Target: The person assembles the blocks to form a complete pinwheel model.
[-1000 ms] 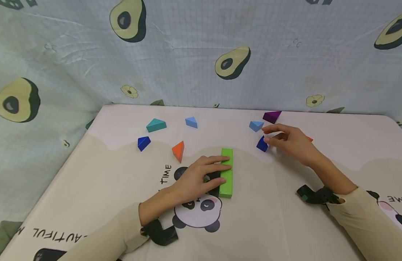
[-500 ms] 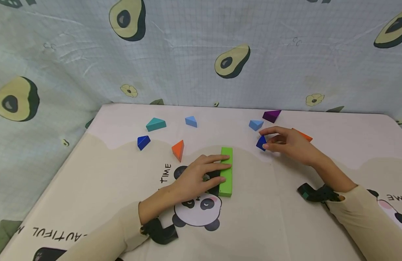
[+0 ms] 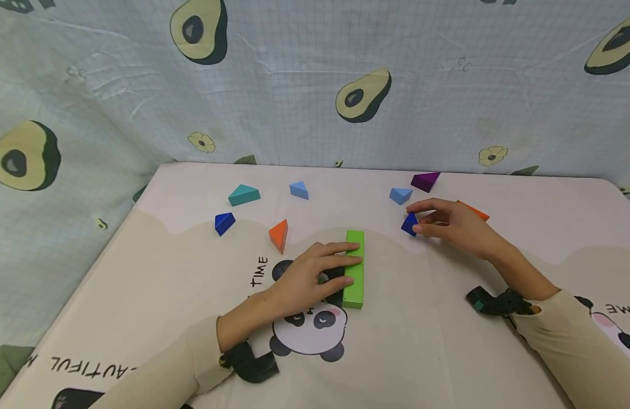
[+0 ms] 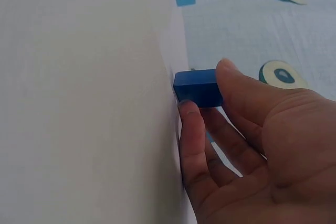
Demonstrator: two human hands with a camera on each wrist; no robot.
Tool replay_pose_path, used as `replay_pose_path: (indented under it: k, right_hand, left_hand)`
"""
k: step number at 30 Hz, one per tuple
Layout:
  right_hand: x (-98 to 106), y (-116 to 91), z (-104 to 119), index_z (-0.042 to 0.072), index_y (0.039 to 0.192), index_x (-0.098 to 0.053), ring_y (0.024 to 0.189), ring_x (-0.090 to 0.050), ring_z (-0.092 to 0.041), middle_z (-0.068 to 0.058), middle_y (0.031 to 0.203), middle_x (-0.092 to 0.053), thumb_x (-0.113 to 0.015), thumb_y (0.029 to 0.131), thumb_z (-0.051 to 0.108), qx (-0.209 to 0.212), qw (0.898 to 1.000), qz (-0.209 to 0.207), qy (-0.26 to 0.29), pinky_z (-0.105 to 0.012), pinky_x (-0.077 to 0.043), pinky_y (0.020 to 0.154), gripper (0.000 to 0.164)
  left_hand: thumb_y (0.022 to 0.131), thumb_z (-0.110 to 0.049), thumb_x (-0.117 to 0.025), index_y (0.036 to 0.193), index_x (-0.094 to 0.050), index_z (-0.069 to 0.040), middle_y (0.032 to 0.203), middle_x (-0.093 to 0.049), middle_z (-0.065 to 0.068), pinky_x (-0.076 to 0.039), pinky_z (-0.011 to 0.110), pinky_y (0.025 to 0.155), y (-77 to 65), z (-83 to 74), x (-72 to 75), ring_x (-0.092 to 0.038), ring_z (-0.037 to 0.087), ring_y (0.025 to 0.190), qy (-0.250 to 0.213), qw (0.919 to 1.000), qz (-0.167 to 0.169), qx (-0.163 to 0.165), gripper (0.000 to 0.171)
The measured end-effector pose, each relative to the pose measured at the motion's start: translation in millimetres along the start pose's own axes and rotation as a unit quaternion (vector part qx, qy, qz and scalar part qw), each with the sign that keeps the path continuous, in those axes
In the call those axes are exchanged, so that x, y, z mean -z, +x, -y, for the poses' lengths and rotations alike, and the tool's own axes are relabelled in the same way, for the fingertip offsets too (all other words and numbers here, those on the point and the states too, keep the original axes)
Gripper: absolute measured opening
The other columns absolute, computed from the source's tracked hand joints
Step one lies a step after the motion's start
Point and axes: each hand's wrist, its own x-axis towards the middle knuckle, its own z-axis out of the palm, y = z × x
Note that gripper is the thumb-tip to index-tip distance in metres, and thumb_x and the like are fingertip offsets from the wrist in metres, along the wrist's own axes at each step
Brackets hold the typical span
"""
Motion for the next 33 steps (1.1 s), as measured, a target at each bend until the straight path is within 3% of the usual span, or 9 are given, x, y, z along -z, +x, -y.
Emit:
replay_pose_path:
  k: [10,17,33]
  right_hand:
    - [-1,3,4,0.016,0.128,-0.06,0.104,-0.059,-0.021,-0.003,0.12,-0.061,-0.068,0.09,0.033,0.015,1.0,-0.014,-0.007,-0.031,-0.049,0.069,0.042]
    - [-2,9,14,0.02,0.128,-0.061,0.106,-0.06,-0.02,-0.001,0.124,-0.06,-0.069,0.09,0.028,0.018,1.0,-0.021,0.007,-0.033,-0.048,0.074,0.04]
    - [-19,36,36,0.014,0.128,-0.061,0.1,-0.061,-0.019,-0.003,0.123,-0.06,-0.068,0.09,0.028,0.081,0.996,0.03,0.002,-0.035,-0.051,0.079,0.041]
  left_hand:
    - [0.092,-0.021,-0.066,0.129,-0.062,-0.012,0.142,-0.048,-0.002,-0.041,0.03,0.094,-0.9,0.1,0.3,-0.045,0.016,0.121,-0.002,1.0,-0.005,-0.006,0.038]
    - [0.092,-0.021,-0.065,0.129,-0.062,-0.012,0.141,-0.048,-0.002,-0.041,0.029,0.094,0.6,0.0,1.0,-0.045,0.014,0.121,0.002,1.0,0.001,-0.003,0.038]
    - [0.093,-0.022,-0.065,0.13,-0.061,-0.014,0.142,-0.047,-0.003,-0.04,0.03,0.097,1.2,-0.3,1.0,-0.043,0.012,0.123,0.007,0.9999,0.011,0.01,0.039]
